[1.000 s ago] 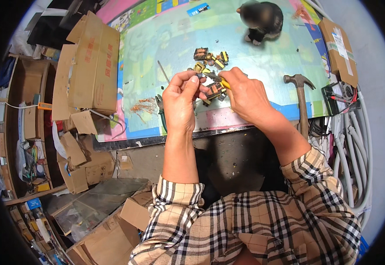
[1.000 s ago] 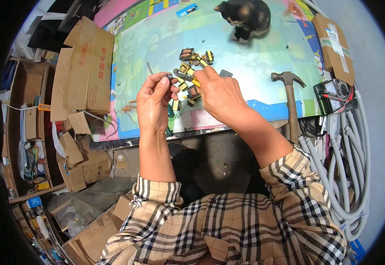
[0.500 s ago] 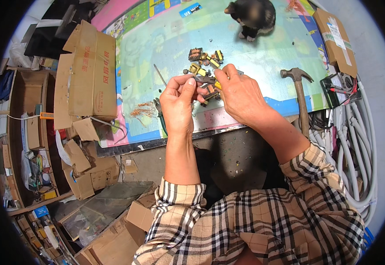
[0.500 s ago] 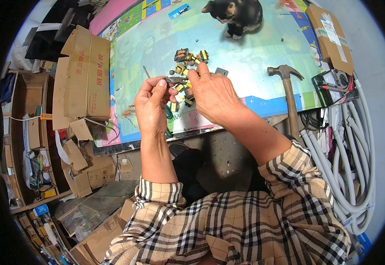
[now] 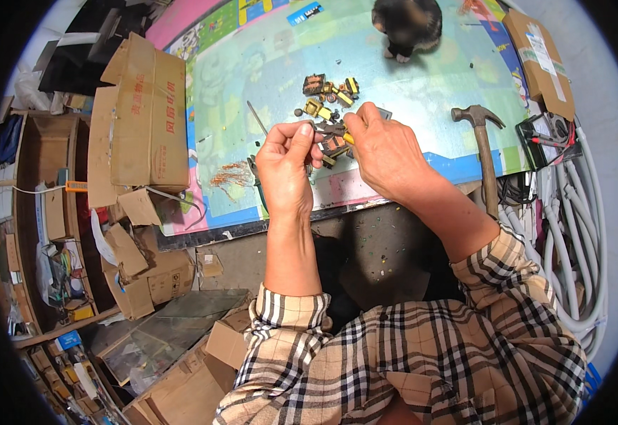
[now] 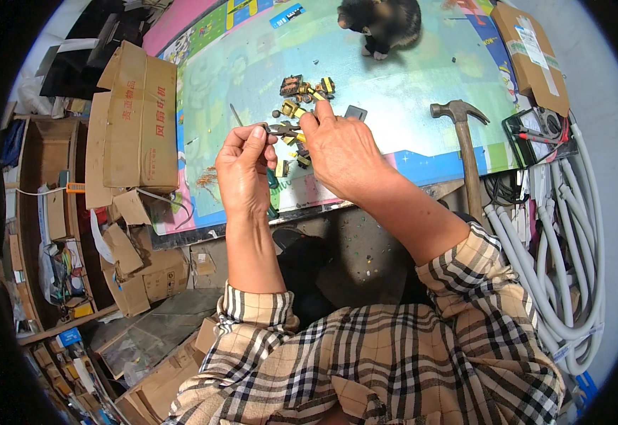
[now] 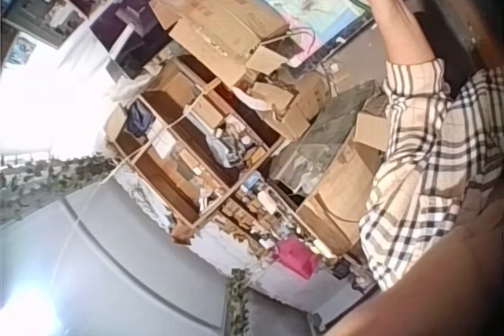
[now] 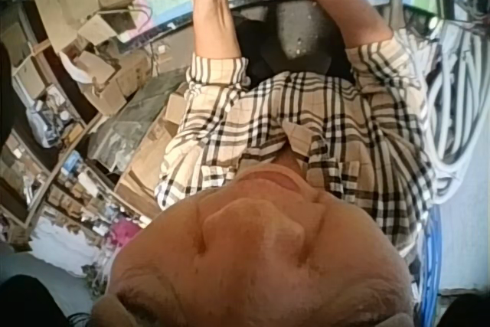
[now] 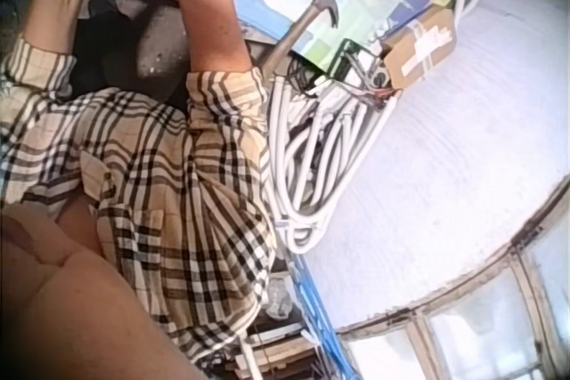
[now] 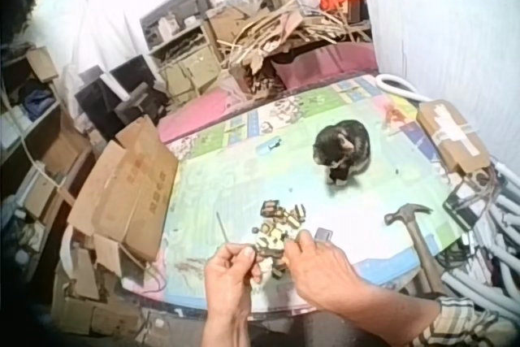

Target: The person disassembles small electronic components on a workbench using pliers and a screwdriver. They repeatedly pick up parts, strip wires, and separate pieces, occasionally pausing to pet a cat that approaches the workspace.

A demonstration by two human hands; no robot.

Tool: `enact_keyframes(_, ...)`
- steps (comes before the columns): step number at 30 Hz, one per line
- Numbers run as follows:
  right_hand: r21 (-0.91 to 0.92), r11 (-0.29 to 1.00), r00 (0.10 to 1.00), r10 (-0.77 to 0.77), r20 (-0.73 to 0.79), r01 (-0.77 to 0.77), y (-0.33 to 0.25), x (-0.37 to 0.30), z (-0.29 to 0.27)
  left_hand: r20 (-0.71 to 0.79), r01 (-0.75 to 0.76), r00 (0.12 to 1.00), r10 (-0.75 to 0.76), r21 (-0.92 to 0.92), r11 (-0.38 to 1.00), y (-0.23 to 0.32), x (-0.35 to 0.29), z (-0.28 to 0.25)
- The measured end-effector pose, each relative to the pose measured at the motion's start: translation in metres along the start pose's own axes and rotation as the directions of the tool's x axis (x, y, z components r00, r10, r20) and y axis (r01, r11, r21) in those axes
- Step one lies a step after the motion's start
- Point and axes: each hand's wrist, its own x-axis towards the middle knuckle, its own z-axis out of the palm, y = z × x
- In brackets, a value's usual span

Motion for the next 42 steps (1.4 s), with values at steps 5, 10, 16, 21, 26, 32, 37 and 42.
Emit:
enact_keyframes(5, 0.119, 0.992, 0.996, 0.03, 0.088, -0.041, -0.003, -0.002, -0.007, 0.041, 0.026, 0.999, -0.025, -0.039, 0.999, 0.001, 0.0, -0.003)
enact_keyframes(10, 0.204, 0.977, 0.993, 0.039, 0.107, -0.06, -0.004, -0.002, -0.009, 0.102, 0.062, 0.994, -0.048, -0.14, 0.988, 0.001, 0.001, -0.006)
enact_keyframes(16, 0.333, 0.942, 0.995, 0.01, 0.101, -0.044, -0.007, -0.001, -0.008, 0.205, 0.105, 0.978, -0.032, -0.354, 0.929, -0.006, 0.005, -0.013)
enact_keyframes(21, 0.434, 0.9, 0.994, -0.019, 0.109, -0.031, -0.01, 0.001, -0.014, 0.301, 0.191, 0.953, -0.032, -0.516, 0.835, -0.009, 0.009, -0.014)
enact_keyframes(26, 0.35, 0.935, 0.999, 0.047, 0.019, -0.051, -0.008, -0.003, -0.013, 0.204, 0.125, 0.979, -0.032, -0.464, 0.877, -0.005, 0.004, -0.009)
enact_keyframes(32, 0.27, 0.95, 0.986, 0.138, 0.092, -0.158, -0.011, -0.002, -0.013, 0.083, -0.132, 0.986, 0.147, -0.162, 0.978, -0.001, -0.003, 0.002)
enact_keyframes(37, 0.272, 0.943, 0.978, 0.164, 0.127, -0.193, -0.012, -0.003, -0.014, 0.046, -0.329, 0.944, 0.326, 0.071, 0.942, -0.004, -0.007, 0.009)
enact_keyframes(42, 0.281, 0.937, 0.972, 0.164, 0.166, -0.206, -0.013, -0.002, -0.017, 0.03, -0.395, 0.918, 0.395, 0.143, 0.907, -0.01, -0.011, 0.014)
